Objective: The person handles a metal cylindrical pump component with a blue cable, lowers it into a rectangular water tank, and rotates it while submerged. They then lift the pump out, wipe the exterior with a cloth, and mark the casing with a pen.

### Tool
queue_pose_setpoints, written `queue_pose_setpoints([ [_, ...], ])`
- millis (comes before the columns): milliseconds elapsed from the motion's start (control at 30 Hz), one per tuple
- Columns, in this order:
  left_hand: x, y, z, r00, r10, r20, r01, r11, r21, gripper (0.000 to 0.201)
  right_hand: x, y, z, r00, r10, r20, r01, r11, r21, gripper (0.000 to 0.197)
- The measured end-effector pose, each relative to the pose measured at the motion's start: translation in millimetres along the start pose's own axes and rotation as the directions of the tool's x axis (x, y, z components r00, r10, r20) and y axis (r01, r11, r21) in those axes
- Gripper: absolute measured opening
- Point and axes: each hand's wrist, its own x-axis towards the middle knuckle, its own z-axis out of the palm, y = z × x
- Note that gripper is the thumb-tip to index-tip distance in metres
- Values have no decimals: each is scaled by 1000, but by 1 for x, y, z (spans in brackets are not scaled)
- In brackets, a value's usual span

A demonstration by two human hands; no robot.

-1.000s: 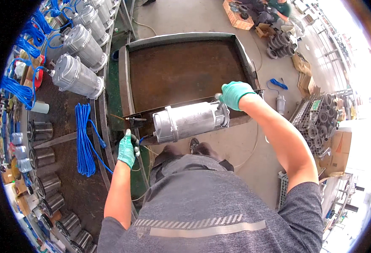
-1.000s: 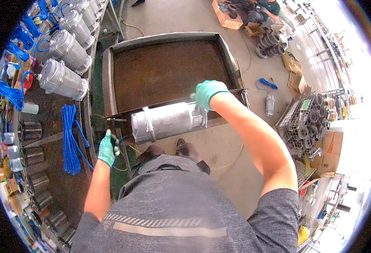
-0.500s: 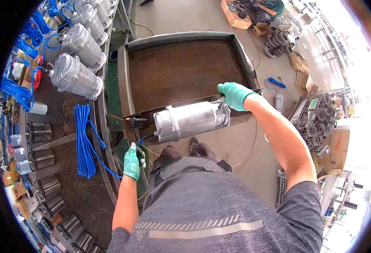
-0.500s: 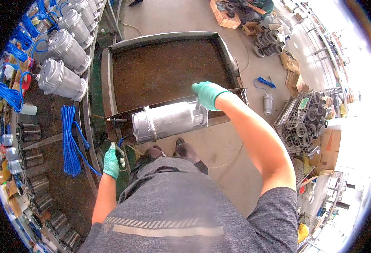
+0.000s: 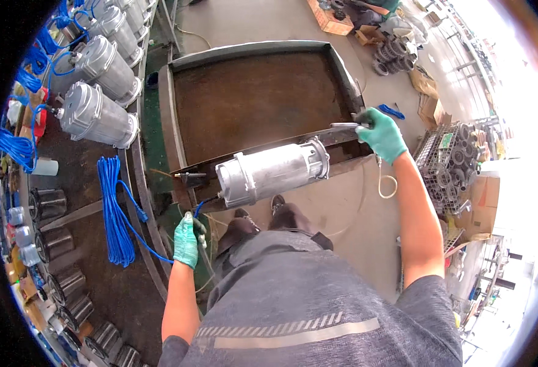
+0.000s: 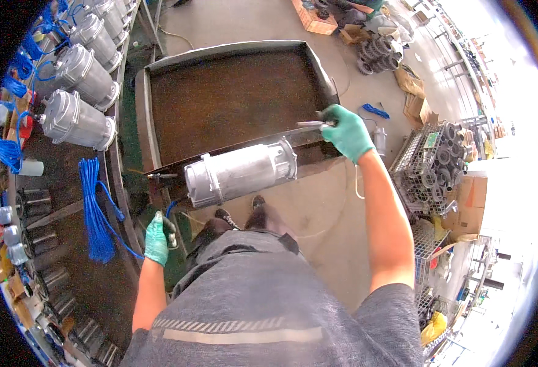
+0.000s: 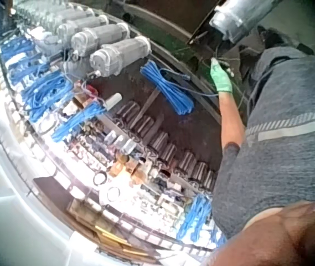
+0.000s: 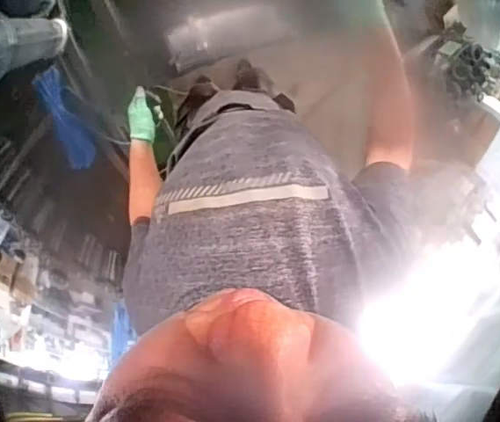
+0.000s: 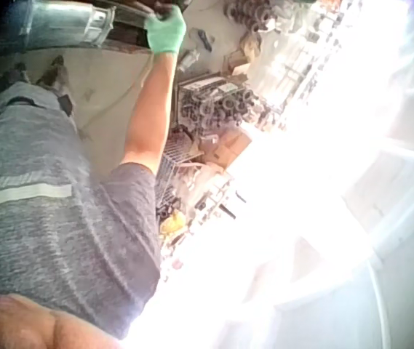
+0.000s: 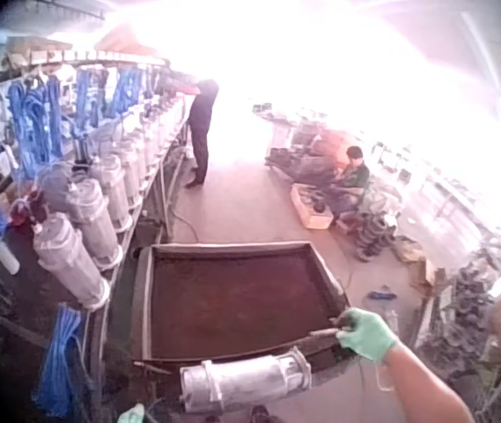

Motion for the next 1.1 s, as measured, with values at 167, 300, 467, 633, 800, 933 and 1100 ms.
queue_pose_setpoints([
  [167,-4,-3,6,998,-14,-64,13,1000,-13,41,-28,146,-30,814,425,-396,-139,804,578,15],
  [300,-7,-7,13,989,-17,-148,21,1000,24,43,-33,196,-17,676,637,-369,-92,570,816,13],
  [467,-12,-13,45,970,-17,-241,60,983,172,43,-10,249,30,643,712,-283,-91,438,894,12],
  [633,-27,-40,76,947,-51,-318,134,961,244,42,-10,283,48,646,697,-310,-281,595,753,20],
  [800,-32,-77,87,968,66,-243,60,875,480,36,-44,289,8,788,532,-310,-441,839,319,27],
  [933,-76,-123,-87,938,160,308,-231,-377,897,34,-29,337,-36,748,570,-340,-382,789,481,23],
  [1100,-61,-70,29,990,-12,-138,138,161,977,34,11,436,-56,828,561,-19,-537,802,262,29],
])
